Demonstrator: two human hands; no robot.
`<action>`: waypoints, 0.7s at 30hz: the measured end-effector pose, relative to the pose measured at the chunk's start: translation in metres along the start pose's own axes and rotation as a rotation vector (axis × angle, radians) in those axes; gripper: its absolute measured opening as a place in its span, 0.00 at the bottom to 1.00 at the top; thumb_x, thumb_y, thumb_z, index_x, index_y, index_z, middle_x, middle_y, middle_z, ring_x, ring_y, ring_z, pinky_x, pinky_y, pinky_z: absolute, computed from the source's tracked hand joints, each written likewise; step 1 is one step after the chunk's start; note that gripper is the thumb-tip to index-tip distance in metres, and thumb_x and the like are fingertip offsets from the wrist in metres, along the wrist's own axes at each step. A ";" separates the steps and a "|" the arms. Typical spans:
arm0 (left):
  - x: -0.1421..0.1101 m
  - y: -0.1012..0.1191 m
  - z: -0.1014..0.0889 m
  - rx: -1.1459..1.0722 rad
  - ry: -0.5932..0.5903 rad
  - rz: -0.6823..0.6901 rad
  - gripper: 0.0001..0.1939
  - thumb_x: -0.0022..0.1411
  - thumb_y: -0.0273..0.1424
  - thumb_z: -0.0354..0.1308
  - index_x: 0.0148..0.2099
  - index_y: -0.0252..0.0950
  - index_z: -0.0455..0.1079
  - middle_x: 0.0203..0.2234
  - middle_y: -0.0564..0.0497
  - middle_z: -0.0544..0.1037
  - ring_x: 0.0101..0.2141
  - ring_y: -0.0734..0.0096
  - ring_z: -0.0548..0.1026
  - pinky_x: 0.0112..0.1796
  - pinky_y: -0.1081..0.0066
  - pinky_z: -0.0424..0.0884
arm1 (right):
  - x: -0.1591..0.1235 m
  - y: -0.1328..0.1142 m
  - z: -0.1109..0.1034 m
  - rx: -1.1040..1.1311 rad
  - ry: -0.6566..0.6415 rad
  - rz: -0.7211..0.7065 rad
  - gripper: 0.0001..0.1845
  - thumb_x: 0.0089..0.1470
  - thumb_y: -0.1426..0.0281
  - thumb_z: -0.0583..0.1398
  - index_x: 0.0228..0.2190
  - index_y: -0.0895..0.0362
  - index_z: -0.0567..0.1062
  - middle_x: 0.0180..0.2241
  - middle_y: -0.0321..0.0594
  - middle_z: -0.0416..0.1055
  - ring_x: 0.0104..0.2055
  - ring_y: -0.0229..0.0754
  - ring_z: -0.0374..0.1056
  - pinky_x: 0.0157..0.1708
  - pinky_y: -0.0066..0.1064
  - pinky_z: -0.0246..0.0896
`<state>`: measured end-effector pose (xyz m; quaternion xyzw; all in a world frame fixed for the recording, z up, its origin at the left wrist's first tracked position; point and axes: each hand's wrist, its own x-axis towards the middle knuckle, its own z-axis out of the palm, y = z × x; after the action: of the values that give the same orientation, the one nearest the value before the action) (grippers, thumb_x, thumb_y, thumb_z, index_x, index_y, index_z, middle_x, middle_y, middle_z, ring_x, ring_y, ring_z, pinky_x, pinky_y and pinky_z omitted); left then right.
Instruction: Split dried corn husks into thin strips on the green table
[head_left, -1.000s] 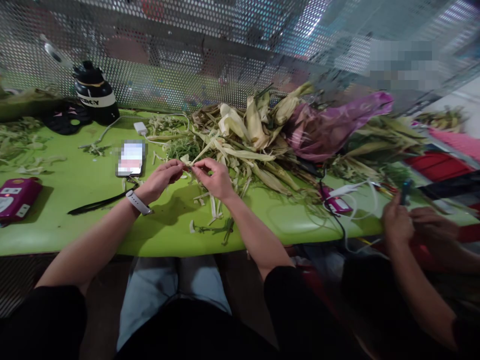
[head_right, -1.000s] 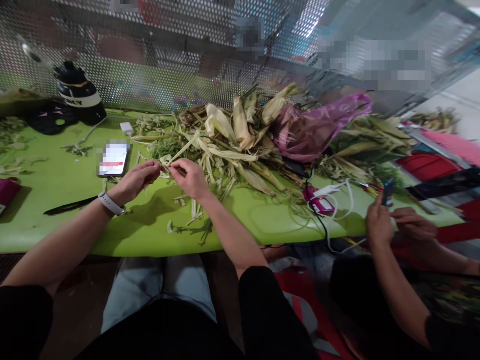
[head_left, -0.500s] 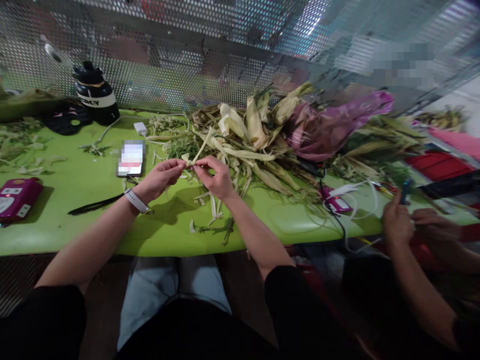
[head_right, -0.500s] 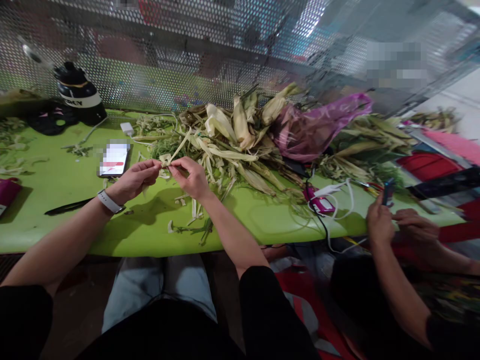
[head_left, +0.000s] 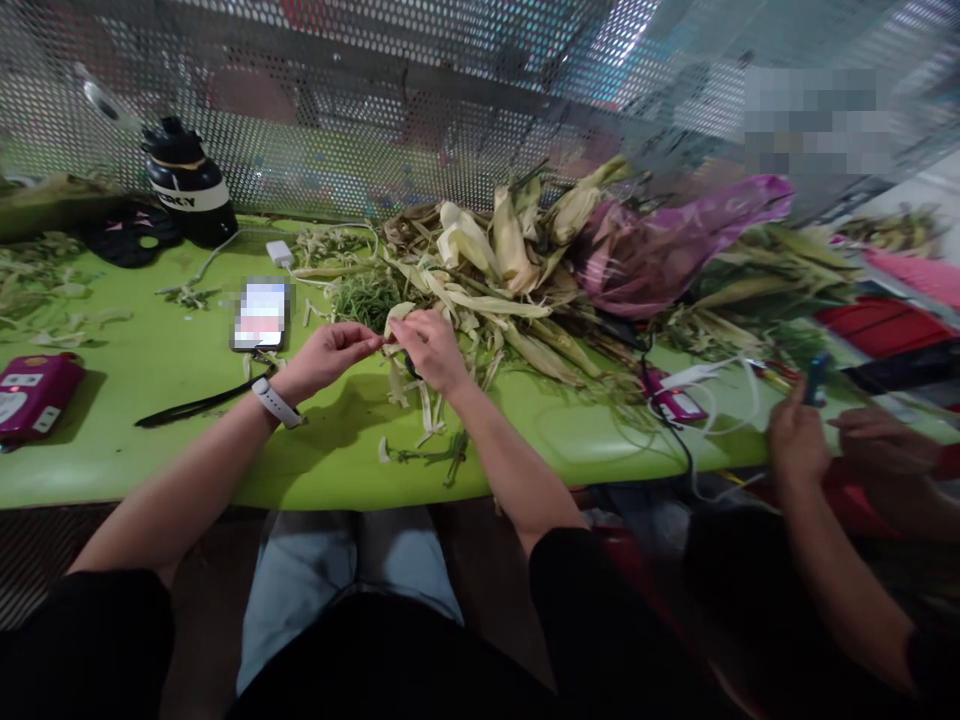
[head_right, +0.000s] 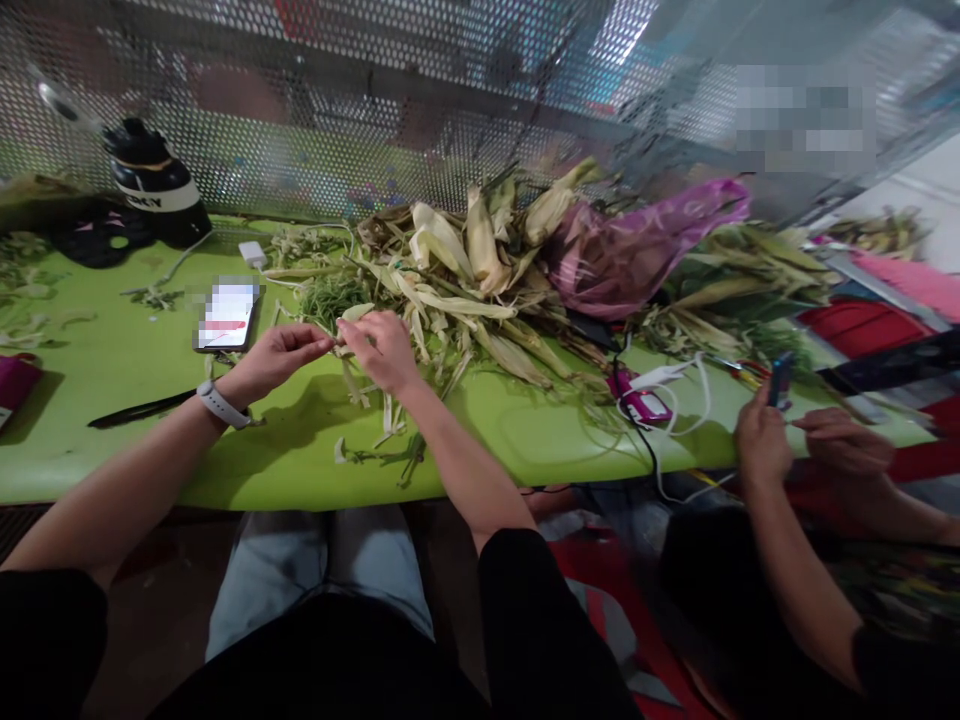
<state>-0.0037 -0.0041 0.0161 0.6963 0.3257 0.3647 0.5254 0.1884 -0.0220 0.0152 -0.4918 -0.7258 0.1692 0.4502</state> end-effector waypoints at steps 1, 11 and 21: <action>0.000 -0.001 0.001 0.015 -0.007 0.003 0.14 0.60 0.40 0.63 0.35 0.33 0.76 0.28 0.49 0.76 0.29 0.74 0.70 0.33 0.71 0.64 | 0.000 0.000 0.003 0.088 -0.043 0.051 0.23 0.60 0.52 0.56 0.24 0.54 0.75 0.30 0.40 0.73 0.40 0.44 0.66 0.48 0.39 0.60; 0.001 -0.003 0.001 -0.115 0.028 -0.165 0.14 0.58 0.41 0.64 0.38 0.35 0.76 0.16 0.58 0.61 0.18 0.80 0.52 0.20 0.73 0.45 | 0.002 0.010 0.024 0.550 0.049 0.269 0.20 0.46 0.52 0.66 0.32 0.54 0.72 0.33 0.35 0.72 0.35 0.37 0.69 0.40 0.31 0.68; -0.001 -0.004 0.001 -0.172 -0.086 -0.199 0.14 0.58 0.42 0.65 0.34 0.35 0.77 0.15 0.58 0.58 0.17 0.80 0.49 0.21 0.71 0.41 | 0.002 0.013 0.029 0.515 0.114 0.235 0.18 0.52 0.52 0.63 0.31 0.53 0.69 0.31 0.35 0.71 0.35 0.37 0.69 0.39 0.32 0.69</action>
<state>-0.0033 -0.0044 0.0114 0.6279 0.3380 0.3073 0.6301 0.1717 -0.0085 -0.0076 -0.4505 -0.5706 0.3710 0.5777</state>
